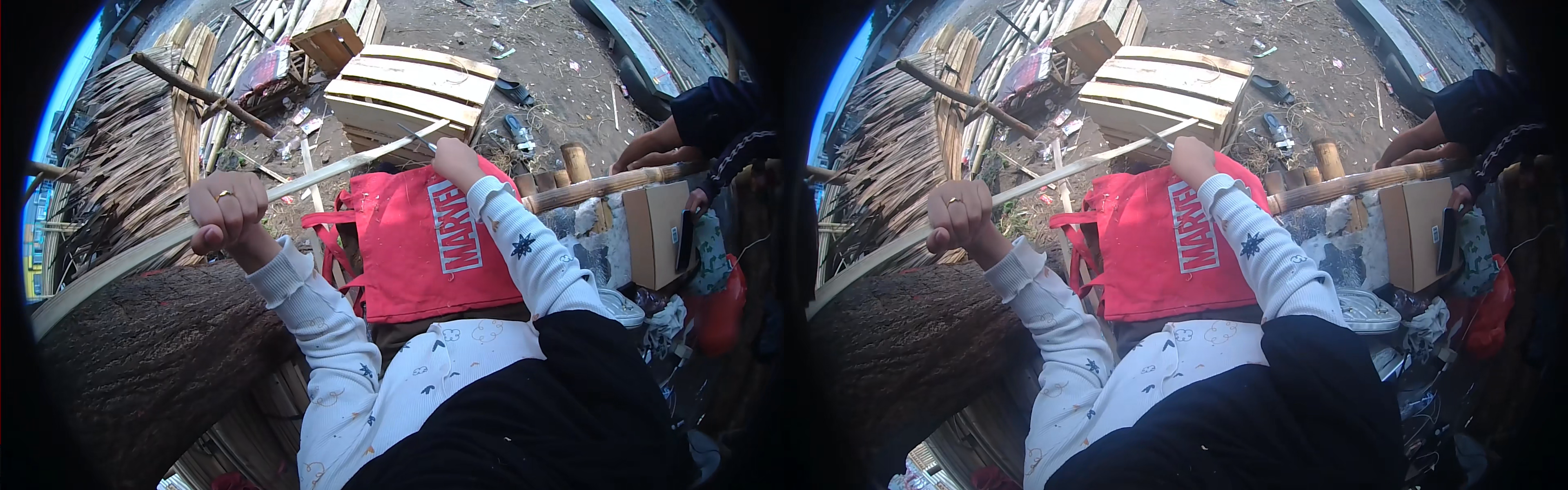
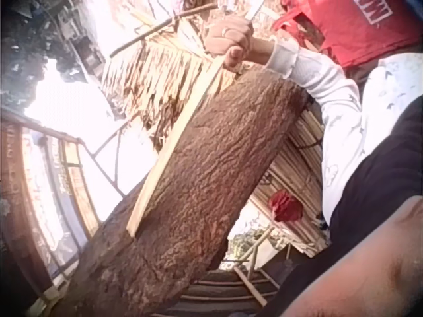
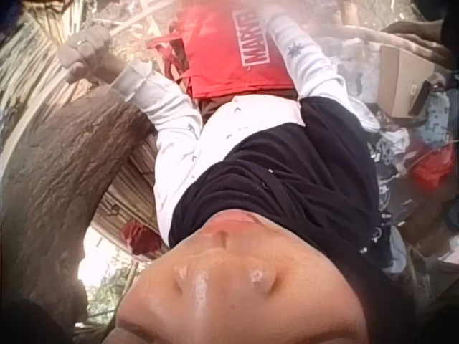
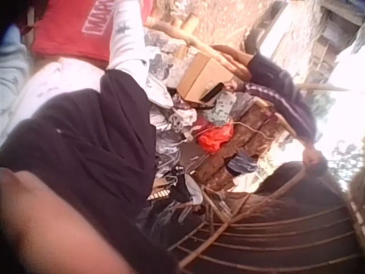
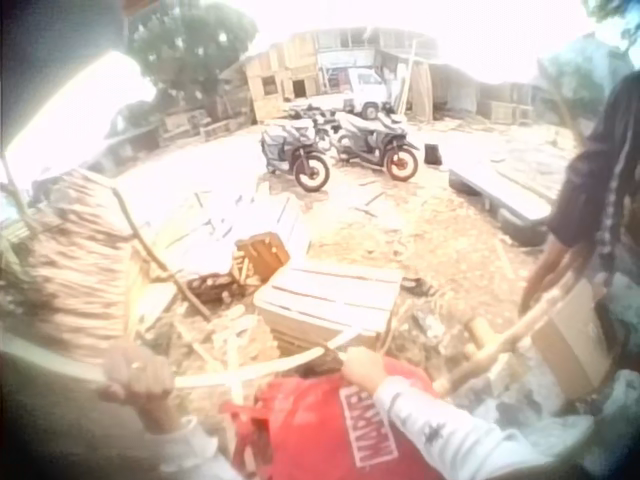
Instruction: The person shaves a long bamboo strip using a knife, holding the strip against their body and pulling the blade along the surface to smooth it.
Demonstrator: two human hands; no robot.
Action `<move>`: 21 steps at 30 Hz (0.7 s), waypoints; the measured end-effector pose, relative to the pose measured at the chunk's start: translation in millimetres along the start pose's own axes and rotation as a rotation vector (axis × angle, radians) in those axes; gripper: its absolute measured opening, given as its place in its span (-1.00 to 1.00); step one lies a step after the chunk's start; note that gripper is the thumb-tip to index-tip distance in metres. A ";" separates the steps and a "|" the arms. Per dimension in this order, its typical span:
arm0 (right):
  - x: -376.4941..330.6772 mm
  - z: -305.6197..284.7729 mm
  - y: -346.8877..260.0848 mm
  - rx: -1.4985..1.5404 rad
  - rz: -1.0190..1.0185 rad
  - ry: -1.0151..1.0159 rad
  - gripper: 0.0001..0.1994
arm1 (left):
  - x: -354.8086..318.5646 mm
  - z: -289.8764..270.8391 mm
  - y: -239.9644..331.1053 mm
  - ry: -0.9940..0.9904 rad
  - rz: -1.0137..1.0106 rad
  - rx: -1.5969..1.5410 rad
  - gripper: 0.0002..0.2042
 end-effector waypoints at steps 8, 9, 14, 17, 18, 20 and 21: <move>-7.3 5.3 7.4 -0.019 0.086 -0.067 -0.79 | 2.5 -0.3 -1.1 0.001 0.037 -0.043 -0.58; -8.4 3.8 7.7 -0.008 0.085 -0.062 -0.79 | 2.0 0.6 -0.3 0.010 0.038 -0.047 -0.58; -13.2 4.1 4.6 -0.022 0.051 -0.001 -0.80 | -1.0 -2.9 -2.4 0.017 0.017 -0.022 -0.55; -15.4 -6.6 1.8 -0.037 0.013 0.169 -0.87 | 1.2 -2.7 -2.9 0.033 0.030 -0.052 -0.55; -14.6 -6.5 2.7 -0.033 0.012 0.175 -0.87 | 1.7 -2.2 -3.4 0.028 0.028 -0.047 -0.55; -12.5 -1.7 4.8 -0.022 0.027 0.108 -0.81 | 0.9 -2.0 -1.8 0.022 0.049 -0.043 -0.56; -13.0 -1.4 5.0 -0.022 0.036 0.108 -0.81 | -1.0 -3.3 -1.0 0.035 0.061 -0.046 -0.56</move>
Point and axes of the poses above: each hand's wrist, its own x-axis towards the middle knuckle, its own z-axis out of the palm, y = z × x, the point moved 9 cm from there along x, towards the middle knuckle, and after that the axes turned 15 degrees about -x, right-handed, at the moved point
